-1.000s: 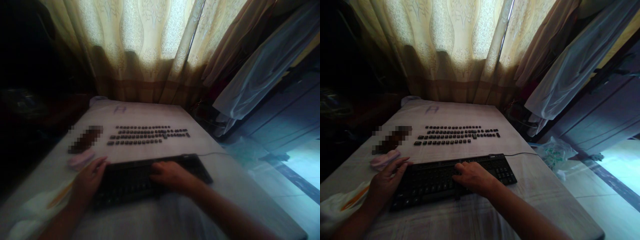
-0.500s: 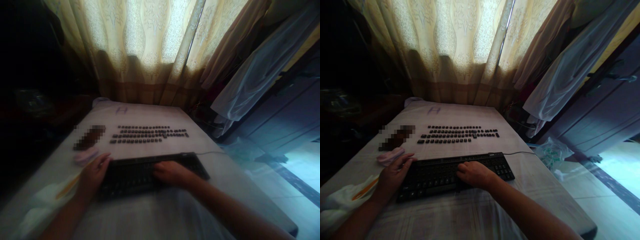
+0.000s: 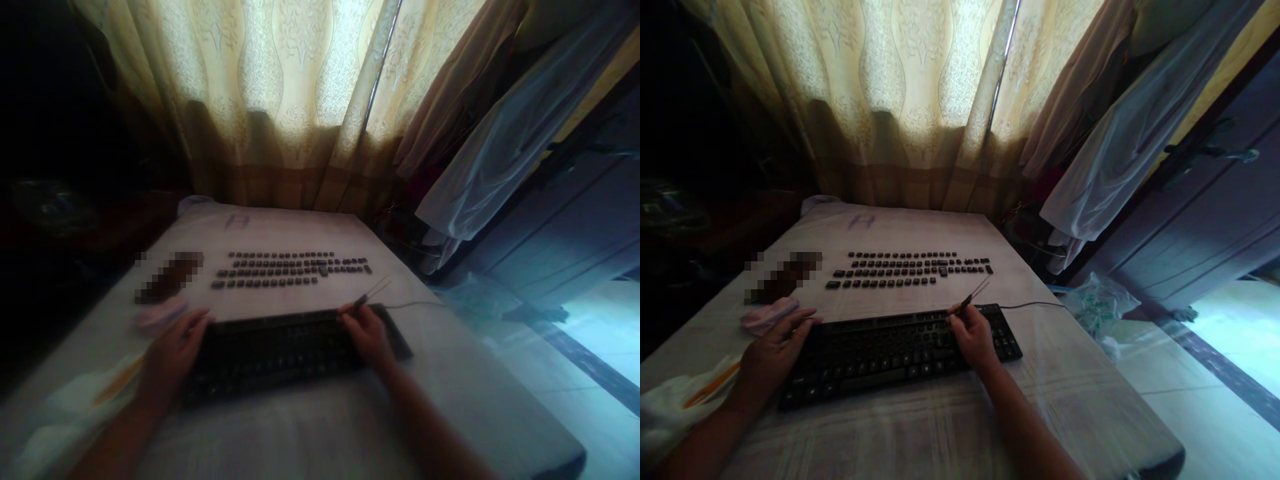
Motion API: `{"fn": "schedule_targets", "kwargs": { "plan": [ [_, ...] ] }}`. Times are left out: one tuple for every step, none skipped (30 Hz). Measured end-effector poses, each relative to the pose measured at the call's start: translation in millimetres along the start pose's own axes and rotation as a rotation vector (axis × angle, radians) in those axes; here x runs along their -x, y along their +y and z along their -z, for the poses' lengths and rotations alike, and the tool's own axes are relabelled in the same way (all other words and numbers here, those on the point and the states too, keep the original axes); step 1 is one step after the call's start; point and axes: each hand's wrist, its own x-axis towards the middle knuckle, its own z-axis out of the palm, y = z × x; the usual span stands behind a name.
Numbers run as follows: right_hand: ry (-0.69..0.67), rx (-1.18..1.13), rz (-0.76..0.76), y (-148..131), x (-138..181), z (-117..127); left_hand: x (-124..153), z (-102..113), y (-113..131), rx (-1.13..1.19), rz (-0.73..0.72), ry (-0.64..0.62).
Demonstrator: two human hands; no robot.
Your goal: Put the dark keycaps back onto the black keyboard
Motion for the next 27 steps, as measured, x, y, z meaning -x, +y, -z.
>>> {"fn": "schedule_targets", "kwargs": {
  "plan": [
    [0.028, -0.075, -0.089, 1, -1, 3, 0, 0, 0, -0.012, 0.003, 0.004],
    [0.048, -0.14, -0.154, 2, -3, 7, -1, 0, 0, -0.02, 0.004, 0.003],
    [0.062, -0.187, -0.196, 3, -4, 10, -1, 1, 0, -0.027, 0.005, 0.002],
    [0.073, -0.216, -0.22, 3, -5, 13, -1, 1, 0, -0.035, 0.006, -0.002],
    [0.077, -0.227, -0.234, 4, -6, 15, -1, 1, 0, -0.044, 0.01, -0.006],
    [0.069, -0.225, -0.243, 5, -5, 16, 0, 1, 0, -0.056, 0.015, -0.009],
    [0.051, -0.216, -0.251, 6, -5, 17, 0, 1, 0, -0.068, 0.021, -0.003],
    [0.025, -0.204, -0.257, 6, -4, 18, 1, 0, 0, -0.078, 0.021, 0.012],
    [-0.006, -0.19, -0.261, 7, -2, 17, 2, 0, -1, -0.082, 0.013, 0.028],
    [-0.035, -0.178, -0.261, 7, -1, 17, 2, -1, -1, -0.083, -0.001, 0.042],
    [-0.06, -0.172, -0.257, 6, 0, 17, 3, -1, -1, -0.086, -0.019, 0.049],
    [-0.081, -0.174, -0.25, 6, 1, 16, 4, -2, -1, -0.087, -0.034, 0.05],
    [-0.101, -0.187, -0.243, 5, 2, 16, 4, -3, -1, -0.091, -0.043, 0.044],
    [-0.125, -0.208, -0.238, 5, 2, 15, 5, -3, -1, -0.097, -0.045, 0.033],
    [-0.151, -0.23, -0.234, 4, 3, 15, 5, -4, -1, -0.103, -0.042, 0.024],
    [-0.179, -0.248, -0.229, 4, 3, 16, 5, -4, -2, -0.105, -0.038, 0.017],
    [-0.209, -0.25, -0.222, 4, 4, 16, 5, -4, -2, -0.101, -0.036, 0.009],
    [-0.237, -0.236, -0.214, 4, 4, 16, 5, -4, -2, -0.097, -0.035, 0.002],
    [-0.258, -0.21, -0.203, 4, 4, 17, 5, -4, -2, -0.092, -0.037, -0.003],
    [-0.274, -0.18, -0.191, 5, 5, 17, 4, -4, -2, -0.09, -0.04, -0.002],
    [-0.286, -0.152, -0.182, 5, 5, 18, 4, -3, -2, -0.095, -0.041, 0.001],
    [-0.296, -0.13, -0.176, 5, 6, 18, 4, -2, -1, -0.106, -0.044, -0.004],
    [-0.302, -0.115, -0.172, 5, 6, 18, 3, -1, 0, -0.118, -0.047, -0.012],
    [-0.306, -0.104, -0.169, 5, 6, 18, 2, 0, 1, -0.129, -0.051, -0.022],
    [-0.308, -0.095, -0.165, 5, 7, 18, 2, 1, 2, -0.136, -0.06, -0.033],
    [-0.309, -0.085, -0.157, 5, 7, 18, 1, 2, 4, -0.139, -0.073, -0.04],
    [-0.311, -0.074, -0.144, 4, 7, 17, 2, 3, 5, -0.137, -0.095, -0.031]
  ]
}}
